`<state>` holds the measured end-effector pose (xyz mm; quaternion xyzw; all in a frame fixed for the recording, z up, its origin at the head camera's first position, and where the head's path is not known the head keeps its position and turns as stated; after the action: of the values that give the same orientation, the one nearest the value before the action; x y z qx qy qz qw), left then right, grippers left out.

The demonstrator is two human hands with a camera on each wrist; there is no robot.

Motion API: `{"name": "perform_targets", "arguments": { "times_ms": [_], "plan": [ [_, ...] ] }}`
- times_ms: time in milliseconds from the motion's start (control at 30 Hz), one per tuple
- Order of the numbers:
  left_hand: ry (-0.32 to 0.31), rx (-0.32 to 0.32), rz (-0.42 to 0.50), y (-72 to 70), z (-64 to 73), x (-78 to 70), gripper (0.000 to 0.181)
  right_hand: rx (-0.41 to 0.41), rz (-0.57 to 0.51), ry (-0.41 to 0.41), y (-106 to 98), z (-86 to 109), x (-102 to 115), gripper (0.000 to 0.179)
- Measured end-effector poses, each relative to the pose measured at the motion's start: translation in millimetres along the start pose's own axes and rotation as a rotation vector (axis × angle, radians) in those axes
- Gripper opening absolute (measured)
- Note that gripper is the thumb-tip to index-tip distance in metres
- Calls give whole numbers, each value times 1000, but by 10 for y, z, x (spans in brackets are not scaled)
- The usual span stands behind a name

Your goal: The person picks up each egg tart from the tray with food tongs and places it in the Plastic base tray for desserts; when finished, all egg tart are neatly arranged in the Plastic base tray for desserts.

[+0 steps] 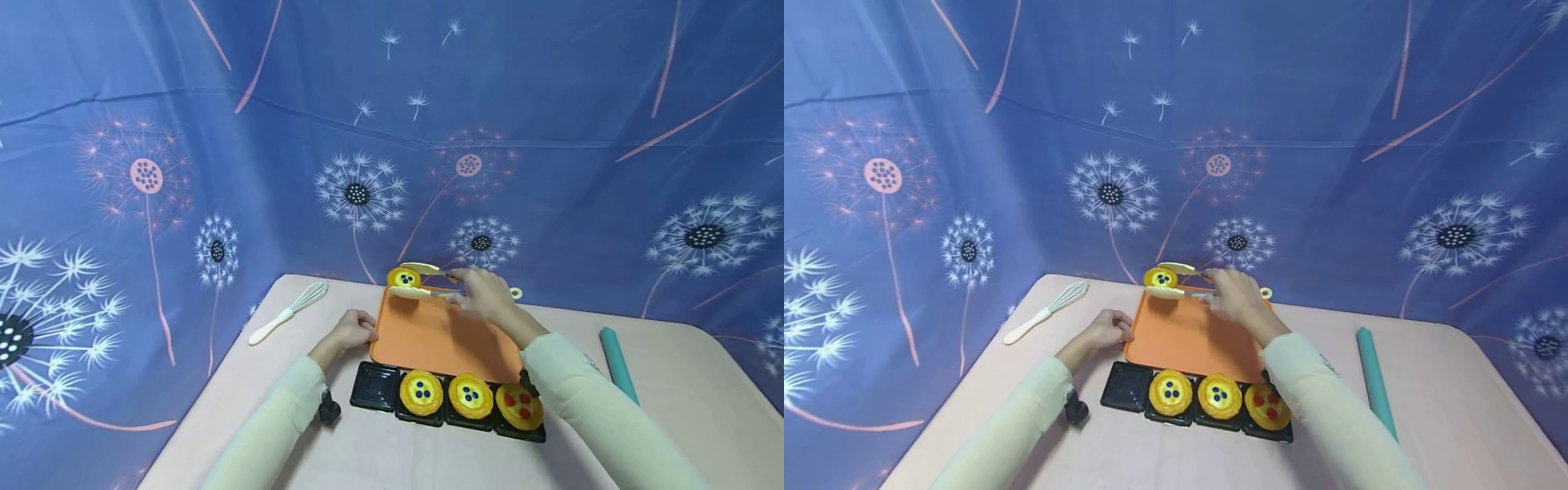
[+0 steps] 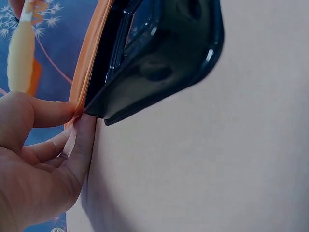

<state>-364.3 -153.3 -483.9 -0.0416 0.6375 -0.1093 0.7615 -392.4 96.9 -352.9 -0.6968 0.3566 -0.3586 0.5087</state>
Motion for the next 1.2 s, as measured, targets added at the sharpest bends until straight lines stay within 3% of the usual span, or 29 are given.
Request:
{"name": "perform_targets", "arguments": {
  "times_ms": [233,533,1000,1200],
  "plan": [
    [-6,0,22,-6,-18,34,20,-79,29,-98,-327,176,121,55],
    [-4,-2,-15,5,-4,46,20,-151,60,-239,-590,534,369,53],
    [39,1,-59,-27,-5,-5,19,-183,6,-399,-641,913,677,53],
    [75,-6,-89,-40,-20,0,20,-174,-20,-397,-605,990,716,55]
  ]
}}
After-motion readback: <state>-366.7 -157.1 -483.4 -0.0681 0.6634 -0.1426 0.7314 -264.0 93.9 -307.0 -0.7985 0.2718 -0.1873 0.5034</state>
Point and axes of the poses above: each hand's wrist, its own z-axis away from the middle knuckle, its own y-axis out of the palm, x = y × z, the point moved 6 cm from there along -z, towards the middle knuckle, and after that the axes turned 6 degrees about z, right-handed, at the moved point
